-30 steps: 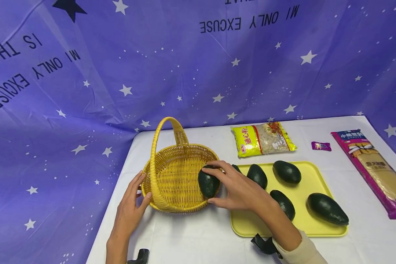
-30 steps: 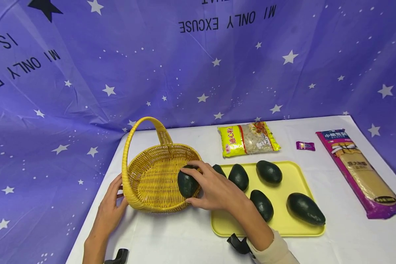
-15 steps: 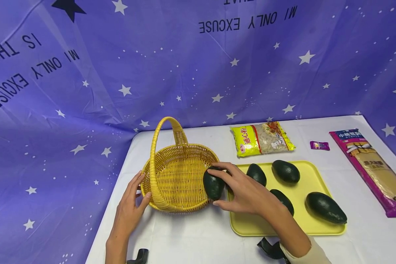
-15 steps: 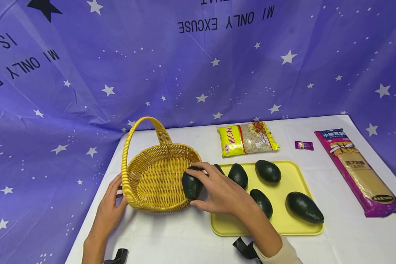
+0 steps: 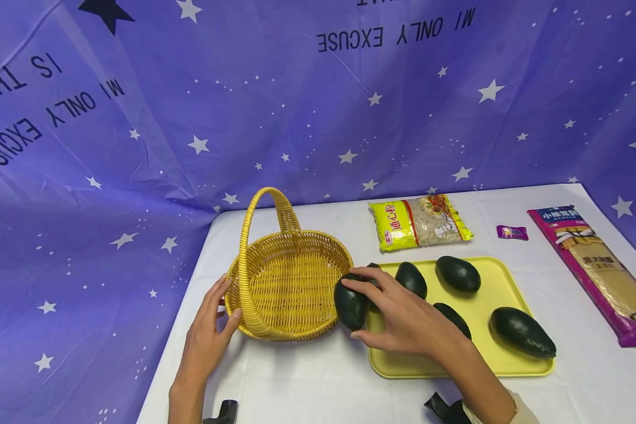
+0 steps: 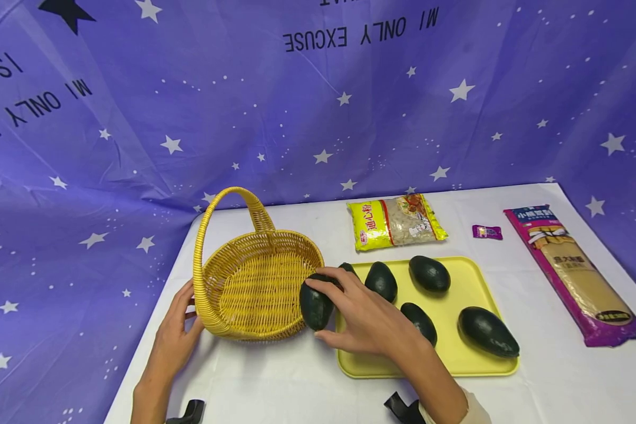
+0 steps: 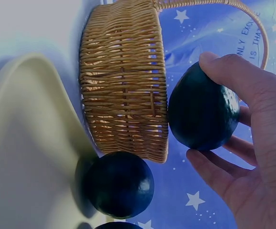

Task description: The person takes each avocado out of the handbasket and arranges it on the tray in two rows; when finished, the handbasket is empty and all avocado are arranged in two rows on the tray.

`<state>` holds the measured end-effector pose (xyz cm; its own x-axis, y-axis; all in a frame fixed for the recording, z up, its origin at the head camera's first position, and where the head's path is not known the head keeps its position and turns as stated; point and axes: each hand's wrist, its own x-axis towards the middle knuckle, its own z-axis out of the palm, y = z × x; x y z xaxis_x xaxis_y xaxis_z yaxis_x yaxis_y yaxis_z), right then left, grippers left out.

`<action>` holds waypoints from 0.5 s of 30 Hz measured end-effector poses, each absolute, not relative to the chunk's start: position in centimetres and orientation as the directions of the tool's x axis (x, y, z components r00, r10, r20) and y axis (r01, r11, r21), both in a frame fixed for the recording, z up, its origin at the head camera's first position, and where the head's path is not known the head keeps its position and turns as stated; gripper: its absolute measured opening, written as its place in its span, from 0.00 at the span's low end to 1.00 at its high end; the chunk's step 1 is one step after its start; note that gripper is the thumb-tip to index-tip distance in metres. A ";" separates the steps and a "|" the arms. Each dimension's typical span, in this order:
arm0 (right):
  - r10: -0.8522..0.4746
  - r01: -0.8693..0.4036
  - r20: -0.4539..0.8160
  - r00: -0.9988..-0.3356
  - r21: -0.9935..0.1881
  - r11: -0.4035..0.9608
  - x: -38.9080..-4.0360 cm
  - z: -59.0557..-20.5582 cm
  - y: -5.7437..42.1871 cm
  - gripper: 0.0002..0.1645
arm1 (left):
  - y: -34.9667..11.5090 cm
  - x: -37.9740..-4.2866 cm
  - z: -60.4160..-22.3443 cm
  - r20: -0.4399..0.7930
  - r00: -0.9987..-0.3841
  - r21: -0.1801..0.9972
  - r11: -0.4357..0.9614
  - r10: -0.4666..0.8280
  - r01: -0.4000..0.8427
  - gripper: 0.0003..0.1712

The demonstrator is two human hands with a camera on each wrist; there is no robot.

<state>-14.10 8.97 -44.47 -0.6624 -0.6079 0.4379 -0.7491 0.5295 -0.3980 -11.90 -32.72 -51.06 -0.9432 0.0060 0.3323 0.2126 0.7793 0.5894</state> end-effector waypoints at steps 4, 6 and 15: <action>-0.603 -0.748 0.443 -0.664 -0.401 0.529 -13.8 -44.7 9.3 0.57 | -32.7 -11.9 -51.0 0.335 -0.942 0.590 0.777 0.012 0.220 0.39; -0.599 -0.744 0.440 -0.669 -0.407 0.531 -13.6 -44.8 9.5 0.57 | -32.7 -11.9 -51.1 0.334 -0.943 0.591 0.776 0.014 0.221 0.39; -0.577 -0.708 0.410 -0.706 -0.408 0.577 -12.6 -45.7 10.4 0.56 | -32.7 -11.9 -51.0 0.325 -0.946 0.591 0.781 -0.002 0.202 0.39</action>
